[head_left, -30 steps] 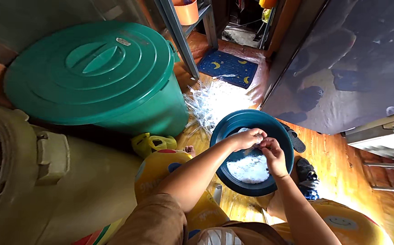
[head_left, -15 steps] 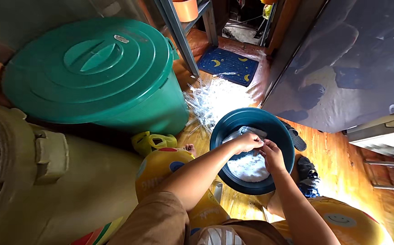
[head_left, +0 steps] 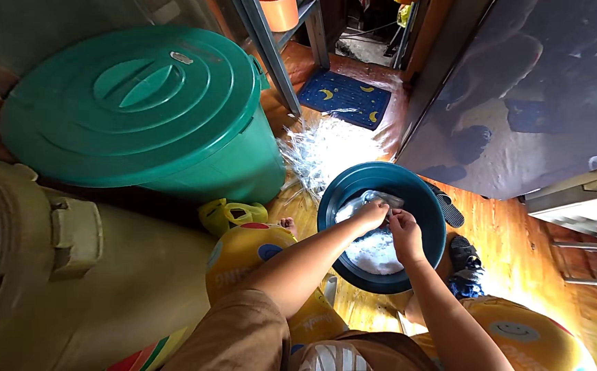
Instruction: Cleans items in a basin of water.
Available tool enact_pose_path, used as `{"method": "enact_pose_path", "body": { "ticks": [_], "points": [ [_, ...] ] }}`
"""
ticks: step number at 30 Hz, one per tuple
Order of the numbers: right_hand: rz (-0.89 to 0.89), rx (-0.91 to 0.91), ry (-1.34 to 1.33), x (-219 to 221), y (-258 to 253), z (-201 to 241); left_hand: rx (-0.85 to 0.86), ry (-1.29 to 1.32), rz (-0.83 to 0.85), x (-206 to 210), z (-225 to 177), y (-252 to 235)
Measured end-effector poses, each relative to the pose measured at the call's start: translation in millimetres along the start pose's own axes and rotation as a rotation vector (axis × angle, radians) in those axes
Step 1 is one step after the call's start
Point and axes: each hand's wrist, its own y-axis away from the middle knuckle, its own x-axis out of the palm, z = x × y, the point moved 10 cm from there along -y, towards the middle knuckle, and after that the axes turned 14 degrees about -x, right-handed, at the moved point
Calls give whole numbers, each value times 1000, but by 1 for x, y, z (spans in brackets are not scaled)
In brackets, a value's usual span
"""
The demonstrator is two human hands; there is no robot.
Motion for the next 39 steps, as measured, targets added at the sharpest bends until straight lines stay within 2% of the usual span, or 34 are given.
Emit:
{"method": "enact_pose_path", "body": {
  "ticks": [2,8,15,17,20,23,26,28,30,32,36,39],
  "points": [
    [-18,-48,67,-4,-4,4,-13,-20,13,2,2,-1],
    [-201,52,65,-45,-18,-18,130,-244,191,25,-11,17],
    [-512,66,-104,-106,-23,-14,190,-373,267,28,-17,30],
    [-532,20,-114,-111,-24,-4,232,-420,243,24,-26,36],
    [-380,-54,-31,-110,-32,14,322,-440,13,-15,-48,39],
    [-134,0,66,-96,-30,31,348,-199,-428,-104,-64,47],
    [269,-50,393,-66,-12,52,433,-15,-815,-177,-65,74],
    [545,-75,595,-39,14,61,450,43,-910,-193,-61,80],
    [789,-68,757,-21,49,64,432,23,-871,-181,-60,75],
    [969,-62,860,-15,77,62,416,-84,-739,-149,-60,57],
    [963,-179,926,-17,80,59,401,-398,-452,-64,-52,11],
    [1090,-63,1062,-10,73,58,263,-611,-241,-14,-39,-25]
  ]
}}
